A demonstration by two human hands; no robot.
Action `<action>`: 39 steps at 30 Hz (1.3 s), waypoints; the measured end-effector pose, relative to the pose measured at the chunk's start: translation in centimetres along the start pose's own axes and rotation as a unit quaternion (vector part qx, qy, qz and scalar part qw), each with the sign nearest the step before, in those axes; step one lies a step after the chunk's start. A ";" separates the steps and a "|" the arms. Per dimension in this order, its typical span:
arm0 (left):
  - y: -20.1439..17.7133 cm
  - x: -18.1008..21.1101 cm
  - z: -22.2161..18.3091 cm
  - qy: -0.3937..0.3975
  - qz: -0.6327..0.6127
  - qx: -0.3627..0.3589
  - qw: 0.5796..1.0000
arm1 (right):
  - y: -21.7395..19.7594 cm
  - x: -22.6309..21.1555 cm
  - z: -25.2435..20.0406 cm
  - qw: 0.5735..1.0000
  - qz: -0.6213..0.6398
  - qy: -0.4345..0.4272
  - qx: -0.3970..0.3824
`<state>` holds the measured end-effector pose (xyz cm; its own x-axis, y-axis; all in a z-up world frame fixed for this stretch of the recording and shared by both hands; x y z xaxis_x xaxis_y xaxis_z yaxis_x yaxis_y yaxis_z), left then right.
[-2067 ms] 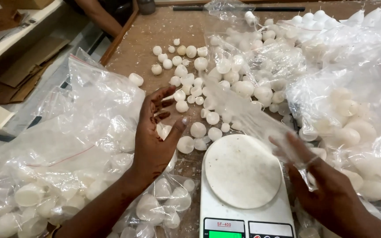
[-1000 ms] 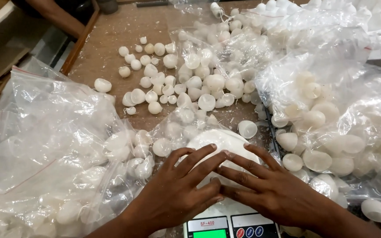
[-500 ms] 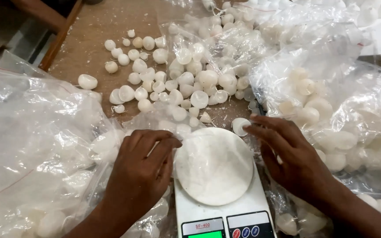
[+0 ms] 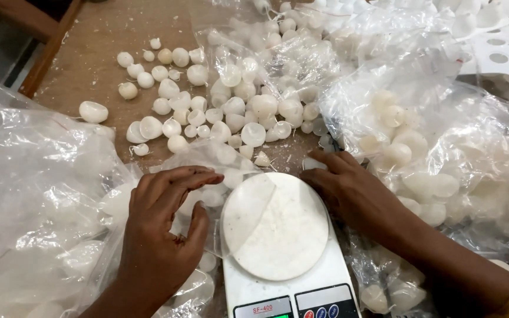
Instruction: The person counts small white wax-like items by hand onto a digital kitchen scale, then transfers weighed portions into clear plastic zip bags and seals them. They occasionally reach into a cardboard box to retrieve empty bags and continue weighing and bagging more portions.
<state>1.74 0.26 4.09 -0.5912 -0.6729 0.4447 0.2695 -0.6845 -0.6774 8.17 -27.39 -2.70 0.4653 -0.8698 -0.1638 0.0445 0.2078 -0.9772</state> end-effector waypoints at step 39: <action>-0.8 -2.0 -1.2 0.027 -0.143 0.226 0.963 | -4.4 -10.1 -1.4 0.981 0.090 -0.165 0.057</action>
<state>1.78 2.51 3.02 -0.7258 -0.4313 0.5358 0.3860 -0.9002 -0.2017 1.98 -20.15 3.11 0.7347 -0.6261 -0.2611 0.0245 0.4091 -0.9122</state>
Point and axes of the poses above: each hand's wrist, its own z-axis towards the middle knuckle, its own y-axis out of the palm, x = y × z, the point moved 4 cm from there along z, towards the middle knuckle, and after that the axes turned 8 degrees about y, right-handed, at the moved point
